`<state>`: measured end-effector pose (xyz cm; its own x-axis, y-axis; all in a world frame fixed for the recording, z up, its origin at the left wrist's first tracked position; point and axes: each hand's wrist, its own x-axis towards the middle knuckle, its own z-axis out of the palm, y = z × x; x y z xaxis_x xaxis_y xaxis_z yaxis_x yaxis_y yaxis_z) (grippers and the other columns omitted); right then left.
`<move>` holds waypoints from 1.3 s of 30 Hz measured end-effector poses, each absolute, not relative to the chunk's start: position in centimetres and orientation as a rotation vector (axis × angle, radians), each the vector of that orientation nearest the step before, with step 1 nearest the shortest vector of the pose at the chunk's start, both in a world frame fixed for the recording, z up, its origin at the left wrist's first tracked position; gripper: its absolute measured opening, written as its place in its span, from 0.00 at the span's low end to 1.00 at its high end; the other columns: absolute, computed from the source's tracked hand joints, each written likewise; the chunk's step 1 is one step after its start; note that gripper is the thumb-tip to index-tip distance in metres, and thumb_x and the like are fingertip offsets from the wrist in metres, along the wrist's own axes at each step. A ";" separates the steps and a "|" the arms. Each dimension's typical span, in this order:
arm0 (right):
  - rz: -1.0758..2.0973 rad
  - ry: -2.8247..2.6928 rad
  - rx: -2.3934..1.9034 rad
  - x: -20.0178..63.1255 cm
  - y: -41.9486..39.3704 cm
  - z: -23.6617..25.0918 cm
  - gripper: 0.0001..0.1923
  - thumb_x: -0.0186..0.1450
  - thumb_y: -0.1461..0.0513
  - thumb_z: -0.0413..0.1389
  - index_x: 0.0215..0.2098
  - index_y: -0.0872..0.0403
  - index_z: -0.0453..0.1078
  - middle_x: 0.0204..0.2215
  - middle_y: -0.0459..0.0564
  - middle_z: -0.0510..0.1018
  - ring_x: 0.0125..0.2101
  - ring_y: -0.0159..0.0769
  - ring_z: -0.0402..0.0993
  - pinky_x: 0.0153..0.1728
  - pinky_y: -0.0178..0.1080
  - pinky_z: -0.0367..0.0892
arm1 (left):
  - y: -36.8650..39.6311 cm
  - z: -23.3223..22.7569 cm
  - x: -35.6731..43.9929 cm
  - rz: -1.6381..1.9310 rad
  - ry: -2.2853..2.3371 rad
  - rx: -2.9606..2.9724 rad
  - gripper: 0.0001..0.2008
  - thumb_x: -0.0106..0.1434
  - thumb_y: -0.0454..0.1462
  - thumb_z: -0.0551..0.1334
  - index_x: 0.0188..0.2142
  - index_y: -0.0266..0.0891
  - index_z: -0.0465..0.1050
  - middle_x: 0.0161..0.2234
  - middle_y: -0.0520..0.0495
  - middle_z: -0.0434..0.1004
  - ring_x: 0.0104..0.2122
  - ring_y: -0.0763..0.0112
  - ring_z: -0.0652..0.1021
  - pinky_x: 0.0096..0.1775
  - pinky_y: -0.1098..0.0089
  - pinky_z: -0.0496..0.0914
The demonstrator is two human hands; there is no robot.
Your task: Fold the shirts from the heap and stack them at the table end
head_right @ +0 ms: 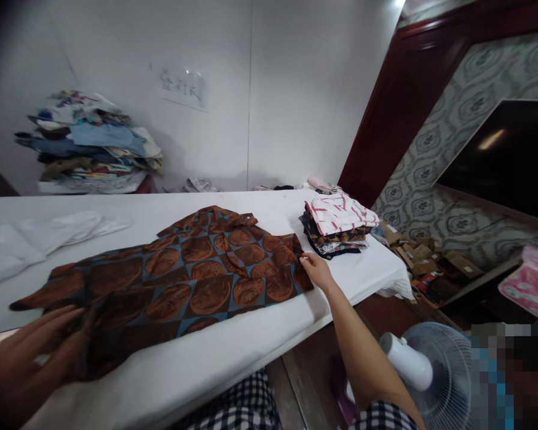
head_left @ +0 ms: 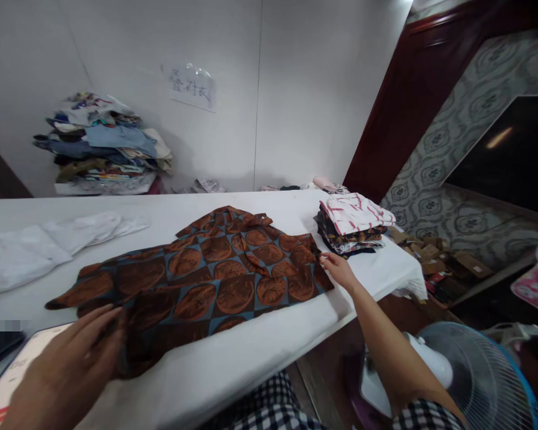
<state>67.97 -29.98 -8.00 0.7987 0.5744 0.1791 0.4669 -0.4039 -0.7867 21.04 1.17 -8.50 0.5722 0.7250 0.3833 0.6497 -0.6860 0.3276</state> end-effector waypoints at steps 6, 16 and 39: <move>-0.010 -0.927 -2.468 66.1 -27.4 -8.9 0.28 0.62 0.51 0.52 0.56 0.55 0.66 0.38 0.58 0.79 0.39 0.47 0.76 0.38 0.43 0.67 | -3.8 -7.0 23.2 0.407 1.431 2.687 0.32 0.61 0.53 0.49 0.58 0.33 0.59 0.56 0.33 0.66 0.53 0.46 0.71 0.51 0.51 0.68; -0.081 -0.817 -2.361 69.4 -30.6 -11.5 0.25 0.61 0.46 0.46 0.48 0.47 0.71 0.26 0.57 0.77 0.28 0.52 0.76 0.29 0.48 0.65 | -5.7 -6.5 20.1 0.301 1.574 2.186 0.22 0.58 0.45 0.59 0.50 0.39 0.66 0.44 0.40 0.77 0.42 0.56 0.78 0.41 0.61 0.70; 0.122 -0.670 -2.266 69.9 -31.2 -12.2 0.35 0.51 0.42 0.57 0.49 0.55 0.75 0.28 0.50 0.79 0.29 0.43 0.75 0.32 0.42 0.68 | -6.4 -5.9 19.7 0.753 1.255 2.487 0.23 0.59 0.47 0.61 0.52 0.41 0.69 0.58 0.41 0.66 0.55 0.57 0.70 0.54 0.60 0.68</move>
